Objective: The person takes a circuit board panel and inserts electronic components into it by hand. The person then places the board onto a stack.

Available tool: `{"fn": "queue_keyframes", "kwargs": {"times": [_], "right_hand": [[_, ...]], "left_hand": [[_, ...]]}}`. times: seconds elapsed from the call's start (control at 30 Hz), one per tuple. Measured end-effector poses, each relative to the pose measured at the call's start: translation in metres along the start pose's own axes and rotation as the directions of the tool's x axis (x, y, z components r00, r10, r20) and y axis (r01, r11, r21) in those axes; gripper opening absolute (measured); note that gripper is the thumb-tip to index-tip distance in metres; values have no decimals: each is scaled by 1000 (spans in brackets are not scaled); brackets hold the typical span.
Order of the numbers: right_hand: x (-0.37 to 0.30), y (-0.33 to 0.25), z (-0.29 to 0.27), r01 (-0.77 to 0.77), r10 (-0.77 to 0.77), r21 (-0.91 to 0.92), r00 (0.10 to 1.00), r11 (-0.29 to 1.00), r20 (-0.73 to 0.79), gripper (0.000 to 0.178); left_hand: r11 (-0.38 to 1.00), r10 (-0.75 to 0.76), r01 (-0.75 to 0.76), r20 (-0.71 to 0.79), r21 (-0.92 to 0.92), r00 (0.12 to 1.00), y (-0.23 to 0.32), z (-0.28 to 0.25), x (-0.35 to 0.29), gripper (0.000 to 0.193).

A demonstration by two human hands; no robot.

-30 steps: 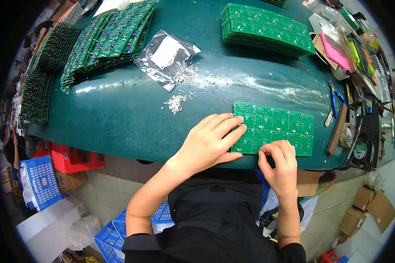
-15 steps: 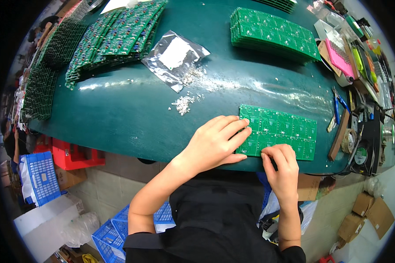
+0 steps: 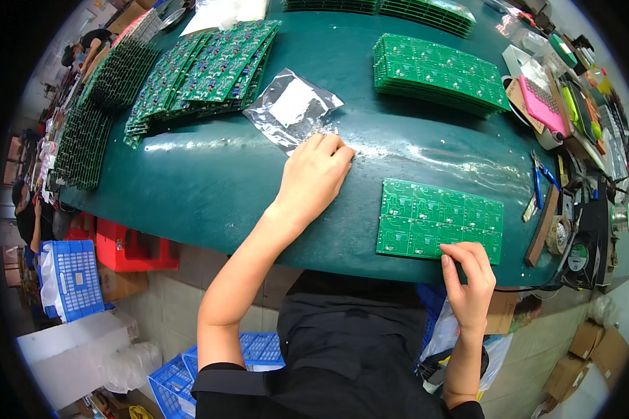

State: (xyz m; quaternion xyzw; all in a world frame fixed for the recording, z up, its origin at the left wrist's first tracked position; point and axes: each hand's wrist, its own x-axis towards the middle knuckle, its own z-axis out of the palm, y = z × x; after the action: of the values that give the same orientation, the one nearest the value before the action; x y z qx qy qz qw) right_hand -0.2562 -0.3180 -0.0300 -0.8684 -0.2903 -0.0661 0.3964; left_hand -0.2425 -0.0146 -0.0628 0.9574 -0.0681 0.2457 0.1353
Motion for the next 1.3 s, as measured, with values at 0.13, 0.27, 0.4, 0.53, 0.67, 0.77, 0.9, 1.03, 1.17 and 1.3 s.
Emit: {"fn": "queue_keyframes", "kwargs": {"times": [0.13,0.27,0.4,0.53,0.67,0.77,0.9,1.03,1.17,1.3], "right_hand": [[-4,4,-6,-5,4,-13,999,1000,-47,17],[-4,3,-7,21,-21,-1,997,1000,-73,17],[-1,-2,-7,10,-1,87,995,996,-98,16],[1,-10,-3,-13,35,167,991,986,-129,17],[3,-20,2,-1,53,342,988,940,-143,23],[2,-19,3,37,5,290,989,956,-145,22],[-5,-13,0,-7,64,344,986,939,-153,20],[-10,-10,0,-88,170,471,976,878,-134,16],[-14,-6,-1,-103,181,462,975,881,-127,14],[-12,-4,-8,-46,110,338,979,940,-173,17]], "left_hand": [[992,22,-35,100,123,995,0,2,3,12],[996,-22,19,30,84,999,4,2,2,14],[901,-285,289,61,-323,957,25,-9,0,7],[-268,-154,558,607,-785,780,78,-13,-9,10],[-514,-1,612,714,-601,701,114,-14,-16,13],[-539,34,626,728,-563,684,127,-11,-20,14],[-507,23,621,711,-597,703,135,-12,-18,15],[-475,21,631,709,-614,705,142,-14,-17,14],[-440,25,631,693,-639,720,145,-13,-17,14],[-201,-93,615,640,-762,763,147,-18,-17,19]]}}
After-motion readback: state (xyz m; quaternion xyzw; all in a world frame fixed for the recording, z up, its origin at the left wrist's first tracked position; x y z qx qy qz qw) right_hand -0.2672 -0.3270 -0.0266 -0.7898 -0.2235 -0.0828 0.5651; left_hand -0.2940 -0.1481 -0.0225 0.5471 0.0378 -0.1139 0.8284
